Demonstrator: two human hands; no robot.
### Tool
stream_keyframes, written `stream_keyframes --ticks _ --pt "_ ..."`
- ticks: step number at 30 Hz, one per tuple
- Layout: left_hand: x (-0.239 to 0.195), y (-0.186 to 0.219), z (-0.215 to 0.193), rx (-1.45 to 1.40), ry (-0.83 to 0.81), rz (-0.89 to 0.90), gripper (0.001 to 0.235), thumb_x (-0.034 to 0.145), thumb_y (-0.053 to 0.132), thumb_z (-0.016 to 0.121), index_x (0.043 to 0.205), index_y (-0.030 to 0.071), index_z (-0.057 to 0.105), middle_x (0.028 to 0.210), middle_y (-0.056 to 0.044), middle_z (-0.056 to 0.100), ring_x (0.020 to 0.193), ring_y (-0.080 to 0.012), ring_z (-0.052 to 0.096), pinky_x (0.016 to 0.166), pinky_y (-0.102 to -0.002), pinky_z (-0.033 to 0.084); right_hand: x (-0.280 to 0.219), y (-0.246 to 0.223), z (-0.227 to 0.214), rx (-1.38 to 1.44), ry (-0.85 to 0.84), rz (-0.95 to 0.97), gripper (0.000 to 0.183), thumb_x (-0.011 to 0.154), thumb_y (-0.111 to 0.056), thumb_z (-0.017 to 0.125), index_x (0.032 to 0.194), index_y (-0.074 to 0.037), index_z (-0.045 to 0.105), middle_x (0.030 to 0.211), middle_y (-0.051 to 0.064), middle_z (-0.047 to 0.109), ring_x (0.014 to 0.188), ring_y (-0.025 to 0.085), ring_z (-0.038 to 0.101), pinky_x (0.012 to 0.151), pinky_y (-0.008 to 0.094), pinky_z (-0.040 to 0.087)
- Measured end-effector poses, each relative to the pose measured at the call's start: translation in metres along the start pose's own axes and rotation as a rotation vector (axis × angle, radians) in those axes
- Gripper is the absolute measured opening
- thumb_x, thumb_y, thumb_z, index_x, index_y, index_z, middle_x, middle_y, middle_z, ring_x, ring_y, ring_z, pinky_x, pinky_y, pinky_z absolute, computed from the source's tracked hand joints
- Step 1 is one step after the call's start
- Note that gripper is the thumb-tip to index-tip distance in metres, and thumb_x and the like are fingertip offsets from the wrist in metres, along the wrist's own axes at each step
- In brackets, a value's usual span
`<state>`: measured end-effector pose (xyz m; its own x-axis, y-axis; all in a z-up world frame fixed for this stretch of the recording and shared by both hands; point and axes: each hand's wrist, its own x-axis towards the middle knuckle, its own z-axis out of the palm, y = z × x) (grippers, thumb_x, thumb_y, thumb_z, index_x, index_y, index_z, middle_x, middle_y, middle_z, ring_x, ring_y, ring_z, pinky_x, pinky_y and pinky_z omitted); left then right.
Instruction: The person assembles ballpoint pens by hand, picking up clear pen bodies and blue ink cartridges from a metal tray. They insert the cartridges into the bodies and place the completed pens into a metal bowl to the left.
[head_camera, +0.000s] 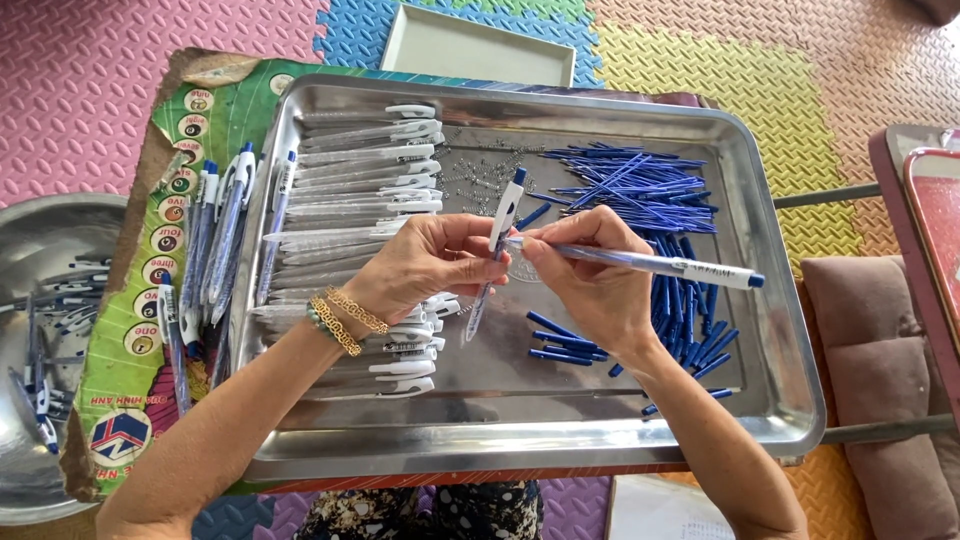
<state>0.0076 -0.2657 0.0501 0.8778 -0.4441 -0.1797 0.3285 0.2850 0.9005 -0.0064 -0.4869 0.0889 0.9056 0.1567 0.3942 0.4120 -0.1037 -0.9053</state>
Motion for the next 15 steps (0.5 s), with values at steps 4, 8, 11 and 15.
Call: stream_keyframes --ticks 4,8,11,15 --pt "0.001 -0.003 -0.001 -0.016 0.032 -0.004 0.048 0.085 0.012 0.094 0.13 0.005 0.081 0.108 -0.015 0.086 0.091 -0.0228 0.085 0.077 -0.036 0.073 -0.002 0.005 0.002 0.025 0.006 -0.035 0.019 0.089 0.001 0.092 0.099 0.002 0.076 0.096 0.024 0.081 0.085 0.029 0.084 0.074 0.03 0.067" --pt "0.002 -0.01 0.001 -0.027 0.043 0.012 0.048 0.085 0.012 0.094 0.13 0.006 0.08 0.109 -0.016 0.086 0.091 -0.0218 0.085 0.076 -0.034 0.073 -0.003 0.013 0.004 0.023 0.011 -0.039 0.019 0.089 0.0 0.093 0.098 0.0 0.077 0.096 0.023 0.081 0.088 0.028 0.084 0.072 0.028 0.067" --pt "0.002 -0.015 0.001 -0.023 0.057 0.031 0.049 0.084 0.01 0.095 0.13 0.005 0.08 0.106 -0.014 0.086 0.092 -0.0198 0.085 0.079 -0.033 0.073 -0.003 0.017 0.005 0.003 0.004 -0.021 0.019 0.088 -0.001 0.094 0.099 0.001 0.078 0.094 0.023 0.081 0.083 0.028 0.083 0.071 0.028 0.065" --pt "0.005 -0.025 -0.005 0.156 0.118 0.111 0.043 0.087 0.012 0.095 0.128 0.008 0.082 0.106 -0.01 0.087 0.092 -0.0142 0.084 0.078 -0.03 0.073 -0.005 0.031 0.01 -0.019 0.015 -0.1 0.016 0.091 0.0 0.091 0.095 -0.001 0.076 0.091 0.02 0.08 0.082 0.026 0.083 0.073 0.029 0.065"
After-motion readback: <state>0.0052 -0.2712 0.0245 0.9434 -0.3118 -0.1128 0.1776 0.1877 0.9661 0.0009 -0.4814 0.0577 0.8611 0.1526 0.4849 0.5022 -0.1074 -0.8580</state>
